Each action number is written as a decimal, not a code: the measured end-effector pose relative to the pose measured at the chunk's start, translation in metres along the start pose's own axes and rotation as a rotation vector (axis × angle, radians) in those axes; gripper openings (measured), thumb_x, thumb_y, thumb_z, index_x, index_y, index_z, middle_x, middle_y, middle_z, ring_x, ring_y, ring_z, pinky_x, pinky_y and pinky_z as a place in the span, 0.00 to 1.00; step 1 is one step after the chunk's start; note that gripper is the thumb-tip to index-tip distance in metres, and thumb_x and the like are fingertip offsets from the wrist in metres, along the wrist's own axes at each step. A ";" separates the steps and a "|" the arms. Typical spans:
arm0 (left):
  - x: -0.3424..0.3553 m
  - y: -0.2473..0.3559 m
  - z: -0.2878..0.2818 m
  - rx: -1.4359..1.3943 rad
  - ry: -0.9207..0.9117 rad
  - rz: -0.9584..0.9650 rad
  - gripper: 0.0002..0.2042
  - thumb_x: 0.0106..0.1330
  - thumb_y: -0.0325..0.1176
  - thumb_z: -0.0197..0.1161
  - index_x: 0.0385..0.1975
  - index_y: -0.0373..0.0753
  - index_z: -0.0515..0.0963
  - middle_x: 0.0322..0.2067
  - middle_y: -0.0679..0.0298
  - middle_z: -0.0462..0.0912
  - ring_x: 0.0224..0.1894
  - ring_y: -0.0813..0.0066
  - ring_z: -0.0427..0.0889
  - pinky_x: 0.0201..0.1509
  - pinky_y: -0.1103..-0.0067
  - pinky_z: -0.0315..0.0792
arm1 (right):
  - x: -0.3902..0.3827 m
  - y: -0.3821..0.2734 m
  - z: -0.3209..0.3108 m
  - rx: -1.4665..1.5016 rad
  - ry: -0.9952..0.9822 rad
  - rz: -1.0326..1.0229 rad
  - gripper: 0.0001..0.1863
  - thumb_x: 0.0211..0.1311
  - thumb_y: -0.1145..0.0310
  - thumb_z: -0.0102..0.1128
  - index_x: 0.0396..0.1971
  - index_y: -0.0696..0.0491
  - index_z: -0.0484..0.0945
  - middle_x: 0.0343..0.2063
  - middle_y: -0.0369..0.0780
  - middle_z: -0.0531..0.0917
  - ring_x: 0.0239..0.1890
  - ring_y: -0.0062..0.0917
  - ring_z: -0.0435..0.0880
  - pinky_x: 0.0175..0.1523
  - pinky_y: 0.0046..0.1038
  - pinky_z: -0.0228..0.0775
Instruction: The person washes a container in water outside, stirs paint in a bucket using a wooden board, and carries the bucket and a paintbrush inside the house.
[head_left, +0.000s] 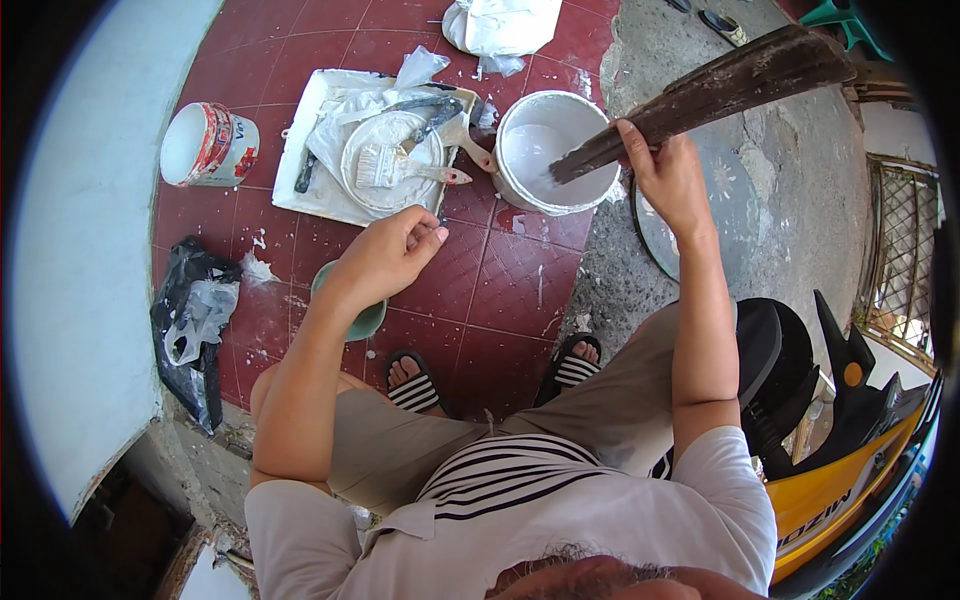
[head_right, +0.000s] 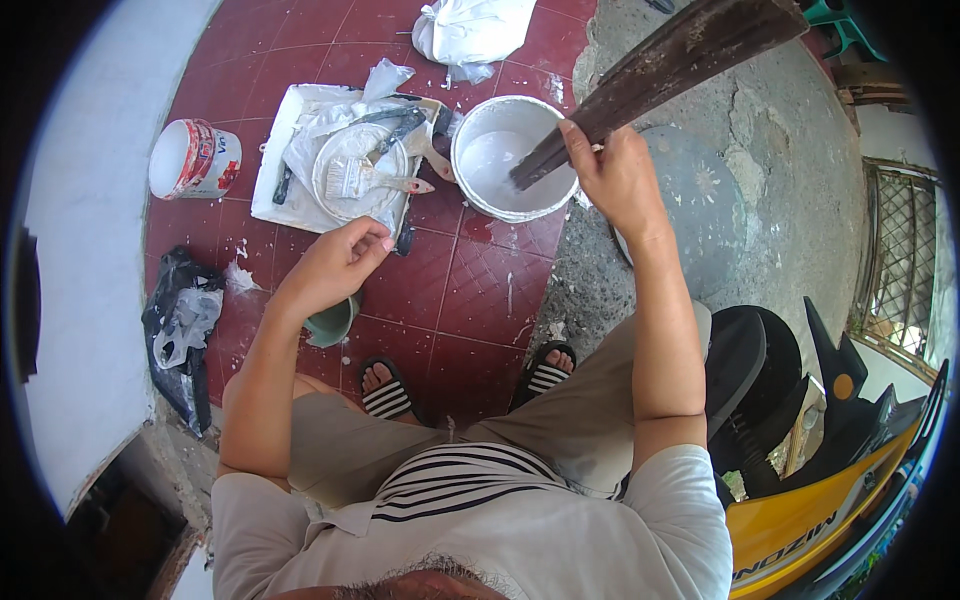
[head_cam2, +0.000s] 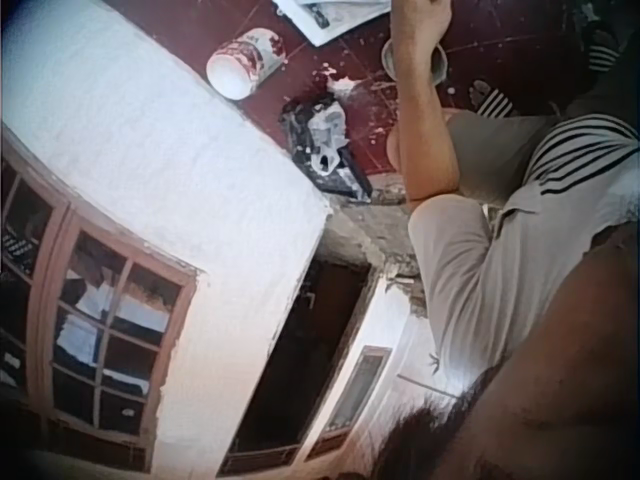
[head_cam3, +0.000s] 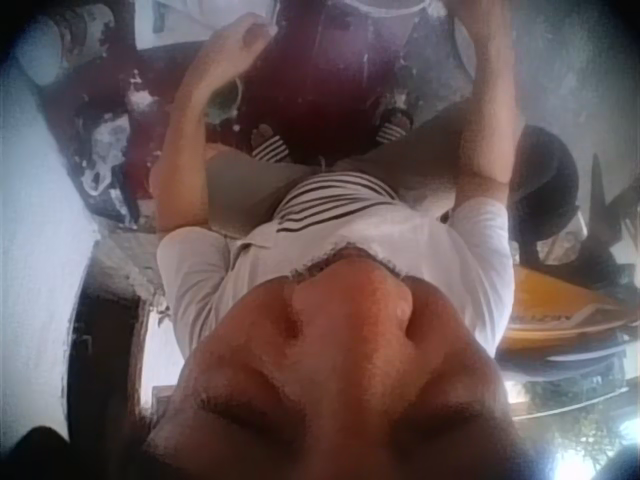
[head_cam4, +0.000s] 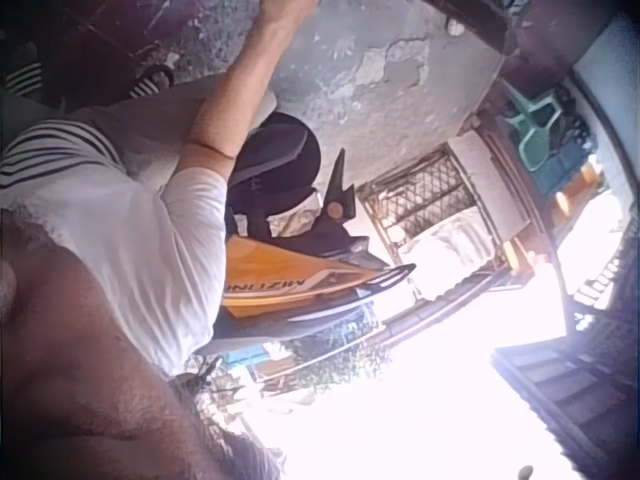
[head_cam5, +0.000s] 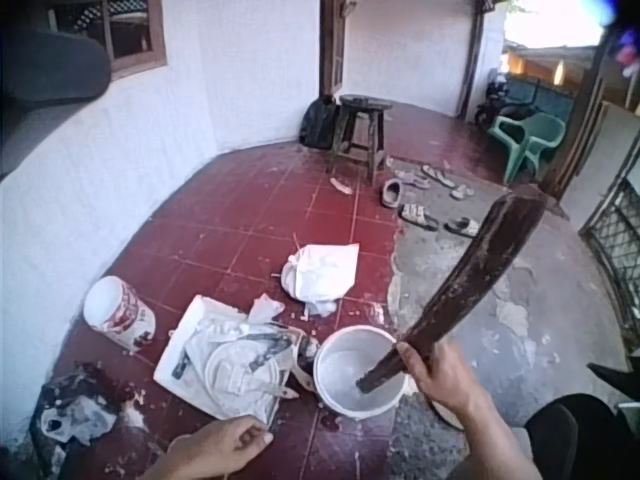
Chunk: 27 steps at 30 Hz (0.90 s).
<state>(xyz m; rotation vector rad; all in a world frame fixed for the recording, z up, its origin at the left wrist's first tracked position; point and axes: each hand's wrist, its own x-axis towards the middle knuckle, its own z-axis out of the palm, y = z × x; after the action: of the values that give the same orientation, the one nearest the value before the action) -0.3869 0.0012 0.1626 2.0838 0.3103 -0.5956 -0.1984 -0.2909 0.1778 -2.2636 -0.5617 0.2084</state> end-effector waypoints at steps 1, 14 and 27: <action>0.000 0.001 0.000 -0.001 0.000 0.001 0.17 0.72 0.43 0.57 0.46 0.33 0.76 0.35 0.59 0.83 0.36 0.74 0.79 0.44 0.76 0.73 | 0.000 0.000 -0.002 -0.051 0.062 0.015 0.06 0.68 0.74 0.57 0.38 0.61 0.78 0.30 0.39 0.82 0.34 0.20 0.82 0.33 0.23 0.74; 0.005 -0.004 0.001 -0.010 0.007 0.014 0.17 0.71 0.43 0.57 0.45 0.33 0.76 0.34 0.55 0.83 0.35 0.69 0.81 0.43 0.75 0.74 | 0.001 0.014 0.009 0.136 0.010 -0.034 0.08 0.69 0.73 0.57 0.42 0.61 0.78 0.33 0.39 0.82 0.35 0.21 0.82 0.36 0.24 0.76; 0.001 -0.001 -0.001 -0.013 -0.010 -0.003 0.16 0.72 0.42 0.57 0.45 0.33 0.76 0.35 0.59 0.83 0.35 0.74 0.79 0.44 0.77 0.73 | -0.001 0.000 0.019 0.125 0.039 -0.164 0.08 0.69 0.72 0.56 0.40 0.61 0.78 0.34 0.38 0.81 0.33 0.20 0.82 0.36 0.22 0.76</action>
<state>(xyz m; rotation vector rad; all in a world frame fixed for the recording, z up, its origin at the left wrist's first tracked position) -0.3861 0.0030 0.1616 2.0678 0.3111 -0.6044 -0.2051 -0.2791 0.1646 -2.0844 -0.6915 0.1140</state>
